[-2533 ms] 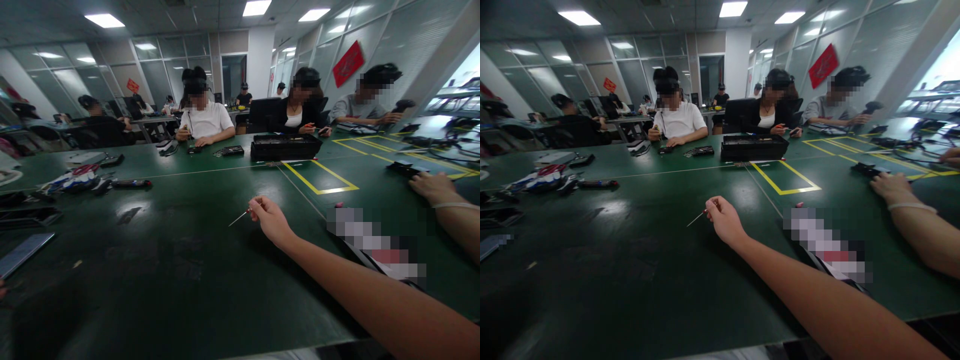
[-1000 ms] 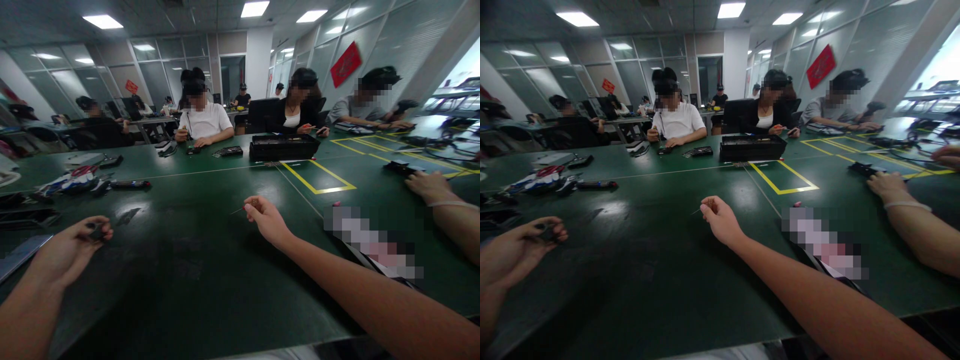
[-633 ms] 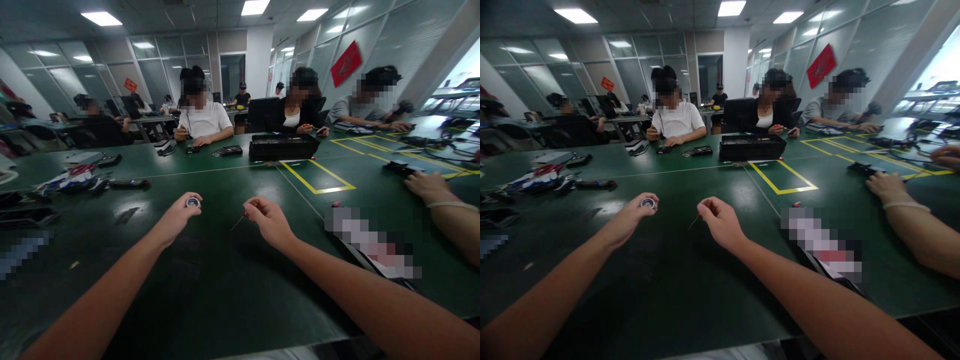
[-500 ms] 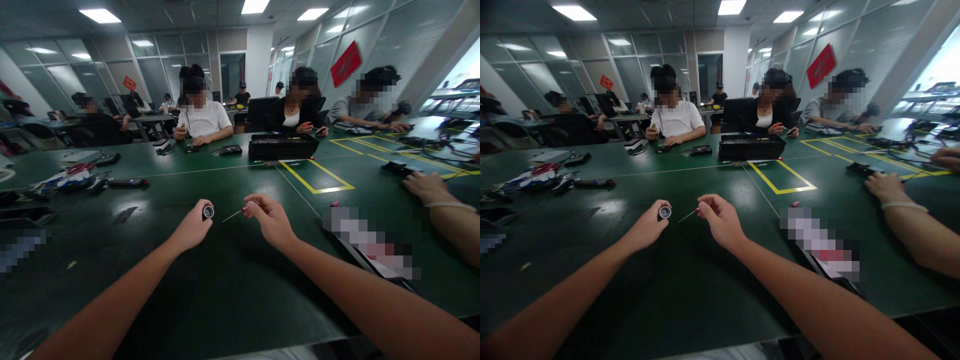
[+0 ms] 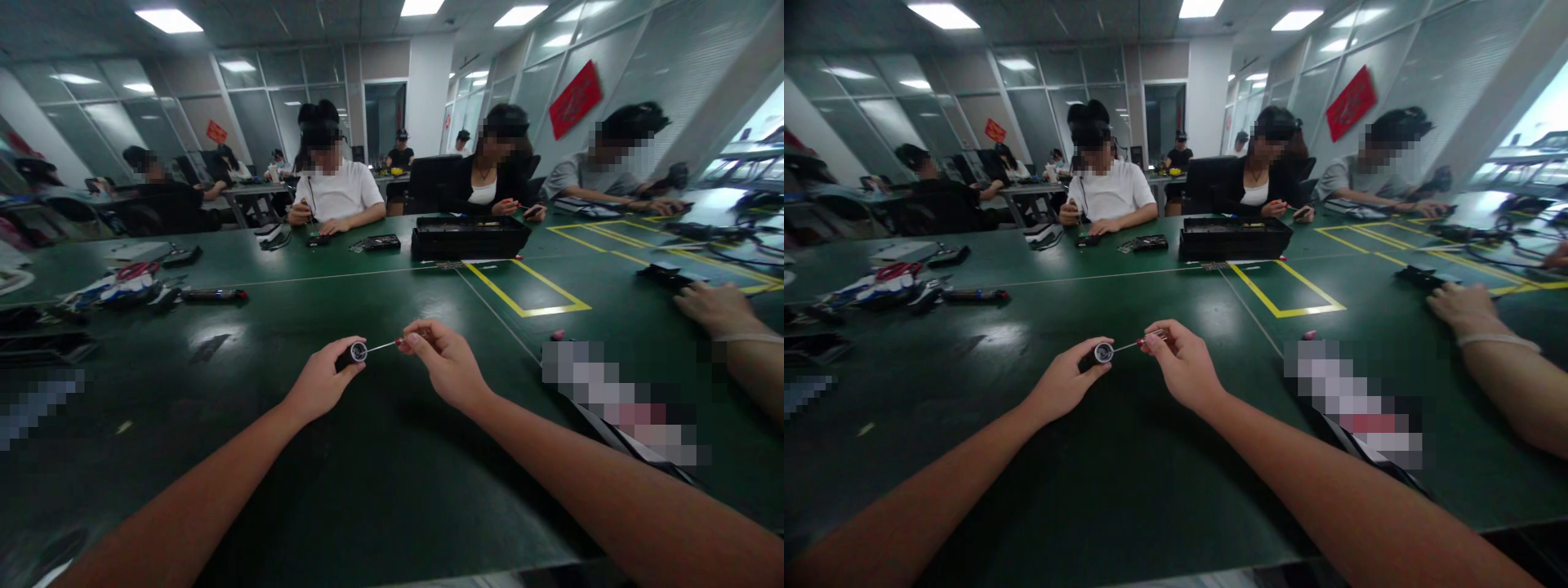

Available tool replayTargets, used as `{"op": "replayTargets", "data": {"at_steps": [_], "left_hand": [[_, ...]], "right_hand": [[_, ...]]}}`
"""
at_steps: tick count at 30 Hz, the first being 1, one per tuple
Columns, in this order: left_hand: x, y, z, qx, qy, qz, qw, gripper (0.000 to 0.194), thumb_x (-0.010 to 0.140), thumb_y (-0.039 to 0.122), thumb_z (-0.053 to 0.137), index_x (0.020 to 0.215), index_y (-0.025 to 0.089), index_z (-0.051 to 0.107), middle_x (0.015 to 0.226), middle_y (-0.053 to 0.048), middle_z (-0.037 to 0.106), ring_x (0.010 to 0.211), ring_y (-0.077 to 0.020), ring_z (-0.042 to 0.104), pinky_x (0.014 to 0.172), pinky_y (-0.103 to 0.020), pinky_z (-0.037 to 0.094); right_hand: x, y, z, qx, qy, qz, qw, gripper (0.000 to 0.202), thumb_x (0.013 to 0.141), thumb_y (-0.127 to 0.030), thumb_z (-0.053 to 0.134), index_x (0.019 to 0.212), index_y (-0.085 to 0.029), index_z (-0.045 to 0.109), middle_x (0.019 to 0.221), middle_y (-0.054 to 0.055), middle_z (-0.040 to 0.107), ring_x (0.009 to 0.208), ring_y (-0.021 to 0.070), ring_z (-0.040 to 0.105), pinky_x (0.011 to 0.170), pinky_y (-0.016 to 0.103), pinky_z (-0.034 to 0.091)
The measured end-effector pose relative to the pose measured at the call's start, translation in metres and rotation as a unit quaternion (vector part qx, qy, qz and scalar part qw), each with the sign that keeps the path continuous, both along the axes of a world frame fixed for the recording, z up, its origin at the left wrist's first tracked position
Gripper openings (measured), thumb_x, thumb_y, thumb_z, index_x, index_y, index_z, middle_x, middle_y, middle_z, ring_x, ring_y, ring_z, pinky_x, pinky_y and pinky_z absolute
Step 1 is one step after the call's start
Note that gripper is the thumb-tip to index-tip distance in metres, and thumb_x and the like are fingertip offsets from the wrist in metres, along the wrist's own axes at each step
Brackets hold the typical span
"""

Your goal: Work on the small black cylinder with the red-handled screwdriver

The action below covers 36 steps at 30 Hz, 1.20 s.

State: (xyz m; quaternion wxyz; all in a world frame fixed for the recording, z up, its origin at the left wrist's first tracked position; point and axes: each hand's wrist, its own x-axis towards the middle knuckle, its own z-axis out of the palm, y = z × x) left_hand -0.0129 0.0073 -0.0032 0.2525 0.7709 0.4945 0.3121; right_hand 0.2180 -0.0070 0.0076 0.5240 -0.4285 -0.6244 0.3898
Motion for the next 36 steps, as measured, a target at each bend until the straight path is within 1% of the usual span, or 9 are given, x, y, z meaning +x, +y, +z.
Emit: {"op": "replayTargets", "data": {"at_steps": [4, 8, 12, 14, 17, 20, 26, 31, 36], "left_hand": [[-0.001, 0.0, -0.001, 0.001, -0.009, 0.008, 1.0, 0.038, 0.088, 0.022, 0.064, 0.126, 0.023, 0.063, 0.125, -0.004, 0.067, 0.117, -0.0231, 0.06, 0.109, -0.041, 0.043], [-0.003, 0.001, -0.004, 0.007, -0.009, 0.003, 1.0, 0.037, 0.089, 0.021, 0.065, 0.126, 0.025, 0.063, 0.127, -0.002, 0.066, 0.12, -0.0221, 0.059, 0.109, -0.041, 0.043], [-0.005, 0.001, -0.004, 0.021, 0.004, 0.0, 1.0, 0.037, 0.089, 0.02, 0.065, 0.125, 0.027, 0.064, 0.124, -0.002, 0.066, 0.118, -0.0226, 0.059, 0.106, -0.042, 0.044], [-0.005, 0.001, -0.003, 0.029, 0.012, -0.007, 0.999, 0.037, 0.089, 0.021, 0.065, 0.125, 0.027, 0.064, 0.121, -0.003, 0.067, 0.115, -0.0227, 0.06, 0.104, -0.042, 0.045], [-0.005, 0.0, -0.002, 0.032, 0.022, -0.014, 0.999, 0.036, 0.09, 0.022, 0.065, 0.126, 0.028, 0.064, 0.118, -0.002, 0.067, 0.112, -0.0227, 0.06, 0.1, -0.042, 0.046], [-0.005, 0.0, -0.001, 0.028, 0.026, -0.02, 0.999, 0.037, 0.09, 0.022, 0.065, 0.127, 0.029, 0.063, 0.117, -0.002, 0.067, 0.11, -0.0226, 0.06, 0.096, -0.041, 0.047], [-0.004, 0.0, -0.001, 0.034, 0.019, -0.03, 0.999, 0.037, 0.09, 0.022, 0.066, 0.126, 0.029, 0.064, 0.114, -0.002, 0.067, 0.108, -0.022, 0.06, 0.096, -0.039, 0.046], [-0.005, 0.001, -0.002, 0.048, 0.026, -0.018, 0.998, 0.037, 0.089, 0.021, 0.067, 0.125, 0.028, 0.064, 0.114, -0.002, 0.067, 0.108, -0.0222, 0.061, 0.098, -0.039, 0.046], [-0.005, 0.0, -0.002, 0.034, 0.039, -0.013, 0.999, 0.039, 0.089, 0.022, 0.067, 0.127, 0.029, 0.064, 0.113, -0.002, 0.068, 0.106, -0.0224, 0.06, 0.095, -0.039, 0.046]], "right_hand": [[0.001, 0.001, -0.003, 0.009, -0.014, -0.002, 1.0, 0.02, 0.094, -0.038, 0.059, 0.104, -0.022, 0.065, 0.094, 0.005, 0.075, 0.088, 0.0195, 0.072, 0.083, 0.037, 0.055], [0.002, -0.002, 0.002, 0.018, -0.077, -0.016, 0.997, 0.021, 0.094, -0.04, 0.059, 0.103, -0.022, 0.067, 0.09, 0.004, 0.076, 0.084, 0.0191, 0.072, 0.076, 0.034, 0.054], [0.002, -0.007, 0.01, 0.029, -0.185, -0.081, 0.979, 0.033, 0.091, -0.052, 0.062, 0.079, -0.021, 0.069, 0.067, 0.001, 0.07, 0.058, 0.0156, 0.062, 0.055, 0.029, 0.043], [0.002, -0.008, 0.013, 0.037, -0.214, -0.106, 0.97, 0.042, 0.091, -0.056, 0.06, 0.069, -0.021, 0.066, 0.058, 0.0, 0.065, 0.051, 0.014, 0.056, 0.05, 0.028, 0.038], [0.003, -0.007, 0.013, 0.031, -0.217, -0.12, 0.968, 0.046, 0.092, -0.058, 0.057, 0.066, -0.021, 0.066, 0.055, 0.0, 0.063, 0.049, 0.0133, 0.054, 0.049, 0.027, 0.037], [0.005, -0.003, 0.011, -0.006, -0.202, -0.131, 0.97, 0.053, 0.092, -0.062, 0.053, 0.061, -0.02, 0.064, 0.051, 0.0, 0.061, 0.046, 0.0127, 0.053, 0.048, 0.027, 0.036], [0.007, 0.003, 0.01, -0.063, -0.194, -0.139, 0.969, 0.063, 0.089, -0.071, 0.05, 0.054, -0.02, 0.06, 0.045, -0.001, 0.055, 0.041, 0.0125, 0.05, 0.046, 0.027, 0.036], [0.004, -0.002, 0.01, -0.024, -0.239, -0.134, 0.961, 0.068, 0.09, -0.071, 0.048, 0.044, -0.02, 0.053, 0.04, -0.002, 0.045, 0.038, 0.0103, 0.042, 0.044, 0.028, 0.029], [0.003, -0.007, 0.009, 0.063, -0.273, -0.118, 0.953, 0.057, 0.091, -0.062, 0.055, 0.052, -0.02, 0.055, 0.045, -0.003, 0.05, 0.042, 0.0103, 0.044, 0.046, 0.027, 0.028]]}}
